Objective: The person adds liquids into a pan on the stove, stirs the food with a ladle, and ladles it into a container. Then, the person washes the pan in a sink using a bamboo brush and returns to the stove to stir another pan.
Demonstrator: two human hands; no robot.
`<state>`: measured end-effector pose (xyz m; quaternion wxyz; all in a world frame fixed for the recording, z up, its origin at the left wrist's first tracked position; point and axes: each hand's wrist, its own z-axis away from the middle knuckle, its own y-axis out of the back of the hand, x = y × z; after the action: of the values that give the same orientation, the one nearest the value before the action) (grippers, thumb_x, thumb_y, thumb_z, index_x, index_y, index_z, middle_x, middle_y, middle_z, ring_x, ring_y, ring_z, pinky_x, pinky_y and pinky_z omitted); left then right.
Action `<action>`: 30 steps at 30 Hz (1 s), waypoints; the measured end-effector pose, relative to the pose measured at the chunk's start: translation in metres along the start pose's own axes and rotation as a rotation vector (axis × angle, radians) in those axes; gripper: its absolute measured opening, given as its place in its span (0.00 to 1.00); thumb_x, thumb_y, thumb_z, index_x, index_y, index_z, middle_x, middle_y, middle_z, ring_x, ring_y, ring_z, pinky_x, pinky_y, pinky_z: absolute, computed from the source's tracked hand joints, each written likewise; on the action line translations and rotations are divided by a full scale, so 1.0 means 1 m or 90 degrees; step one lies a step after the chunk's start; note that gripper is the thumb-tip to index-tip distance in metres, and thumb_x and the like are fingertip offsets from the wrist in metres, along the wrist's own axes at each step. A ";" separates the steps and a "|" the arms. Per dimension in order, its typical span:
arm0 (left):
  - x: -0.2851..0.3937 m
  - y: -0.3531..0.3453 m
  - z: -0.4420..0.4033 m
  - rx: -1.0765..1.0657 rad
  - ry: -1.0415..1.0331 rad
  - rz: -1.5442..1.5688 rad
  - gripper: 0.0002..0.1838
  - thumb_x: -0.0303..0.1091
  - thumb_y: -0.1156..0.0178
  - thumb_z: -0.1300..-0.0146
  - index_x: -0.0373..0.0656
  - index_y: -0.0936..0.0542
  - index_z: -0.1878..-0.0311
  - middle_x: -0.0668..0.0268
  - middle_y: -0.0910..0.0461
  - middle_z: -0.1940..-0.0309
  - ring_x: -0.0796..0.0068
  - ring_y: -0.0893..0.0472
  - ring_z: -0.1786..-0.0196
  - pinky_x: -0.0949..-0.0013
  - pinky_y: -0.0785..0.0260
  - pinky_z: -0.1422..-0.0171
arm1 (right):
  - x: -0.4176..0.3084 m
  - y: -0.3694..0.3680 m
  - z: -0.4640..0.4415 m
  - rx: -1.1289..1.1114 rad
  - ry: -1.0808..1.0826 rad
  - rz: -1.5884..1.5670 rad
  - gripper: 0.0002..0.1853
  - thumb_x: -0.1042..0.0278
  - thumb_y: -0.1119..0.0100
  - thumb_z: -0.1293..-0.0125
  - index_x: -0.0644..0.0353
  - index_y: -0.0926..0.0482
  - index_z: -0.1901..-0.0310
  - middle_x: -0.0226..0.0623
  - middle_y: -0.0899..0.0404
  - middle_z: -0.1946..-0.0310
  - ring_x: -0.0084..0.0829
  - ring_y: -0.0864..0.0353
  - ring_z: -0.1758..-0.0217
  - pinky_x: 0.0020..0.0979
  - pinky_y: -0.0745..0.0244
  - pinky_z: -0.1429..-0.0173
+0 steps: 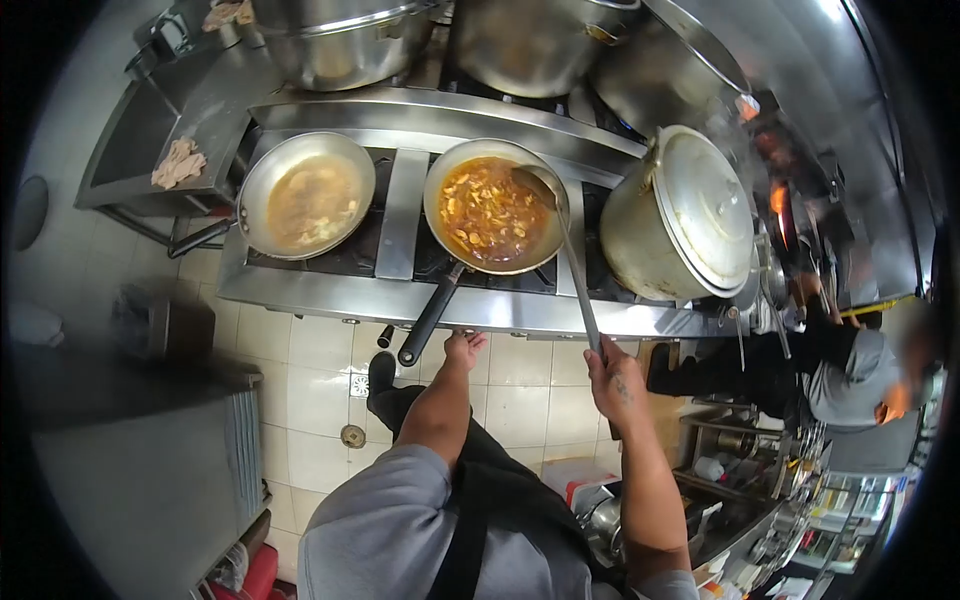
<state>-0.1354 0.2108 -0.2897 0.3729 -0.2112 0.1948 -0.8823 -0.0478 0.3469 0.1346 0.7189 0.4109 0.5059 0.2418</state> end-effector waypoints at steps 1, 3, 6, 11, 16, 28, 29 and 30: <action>0.000 -0.005 -0.004 0.003 0.008 0.025 0.16 0.41 0.57 0.26 0.37 0.28 0.51 0.57 0.23 0.64 0.61 0.19 0.63 0.55 0.24 0.48 | -0.001 -0.002 0.002 -0.020 -0.003 -0.011 0.15 0.69 0.45 0.34 0.68 0.25 0.50 0.59 0.23 0.75 0.57 0.21 0.69 0.42 0.28 0.66; -0.002 -0.004 -0.012 0.027 0.023 0.077 0.13 0.34 0.55 0.27 0.35 0.28 0.52 0.57 0.23 0.63 0.63 0.19 0.63 0.57 0.23 0.47 | -0.007 -0.005 0.010 -0.066 -0.024 -0.034 0.14 0.69 0.46 0.34 0.68 0.25 0.51 0.54 0.24 0.77 0.47 0.22 0.74 0.36 0.29 0.67; -0.013 0.000 -0.006 0.010 -0.060 0.083 0.10 0.31 0.52 0.28 0.35 0.27 0.54 0.58 0.22 0.64 0.64 0.19 0.64 0.59 0.22 0.48 | -0.023 -0.003 0.028 -0.118 -0.114 -0.142 0.13 0.69 0.46 0.34 0.68 0.25 0.51 0.44 0.28 0.81 0.32 0.29 0.78 0.31 0.31 0.69; -0.026 -0.008 -0.001 0.061 -0.197 0.056 0.05 0.19 0.44 0.37 0.40 0.28 0.67 0.68 0.24 0.69 0.74 0.21 0.66 0.68 0.24 0.51 | -0.023 -0.005 0.047 -0.149 -0.149 -0.144 0.16 0.66 0.46 0.33 0.64 0.25 0.47 0.38 0.29 0.81 0.25 0.31 0.77 0.29 0.32 0.69; -0.033 0.008 -0.019 -0.011 -0.318 -0.197 0.11 0.20 0.38 0.42 0.44 0.30 0.72 0.73 0.26 0.74 0.81 0.27 0.69 0.72 0.27 0.56 | -0.022 0.005 0.067 -0.140 -0.163 -0.171 0.18 0.67 0.44 0.34 0.63 0.25 0.44 0.37 0.30 0.81 0.21 0.31 0.77 0.27 0.32 0.71; 0.173 -0.006 0.184 -0.533 0.315 -0.238 0.45 0.71 0.63 0.36 0.33 0.30 0.40 0.44 0.22 0.50 0.49 0.19 0.51 0.52 0.25 0.49 | 0.002 -0.047 -0.019 0.070 0.042 0.001 0.18 0.64 0.45 0.35 0.66 0.26 0.47 0.56 0.20 0.71 0.56 0.20 0.64 0.49 0.26 0.60; 0.189 -0.021 0.196 -0.562 0.311 -0.191 0.46 0.72 0.65 0.36 0.34 0.29 0.40 0.45 0.21 0.51 0.50 0.18 0.52 0.52 0.24 0.51 | -0.001 -0.053 -0.022 0.068 0.036 0.032 0.18 0.64 0.45 0.35 0.65 0.25 0.48 0.56 0.20 0.70 0.56 0.20 0.64 0.49 0.25 0.59; 0.201 -0.031 0.199 -0.577 0.330 -0.182 0.45 0.72 0.64 0.36 0.34 0.29 0.40 0.47 0.21 0.53 0.52 0.18 0.56 0.54 0.24 0.53 | -0.002 -0.060 -0.022 0.065 0.030 0.065 0.17 0.64 0.45 0.35 0.65 0.25 0.48 0.56 0.20 0.70 0.56 0.20 0.63 0.49 0.25 0.58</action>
<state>-0.1767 0.0449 -0.0624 0.0600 -0.1507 0.6107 -0.7751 -0.0729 0.3201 0.0826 0.6717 0.4664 0.5128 0.2615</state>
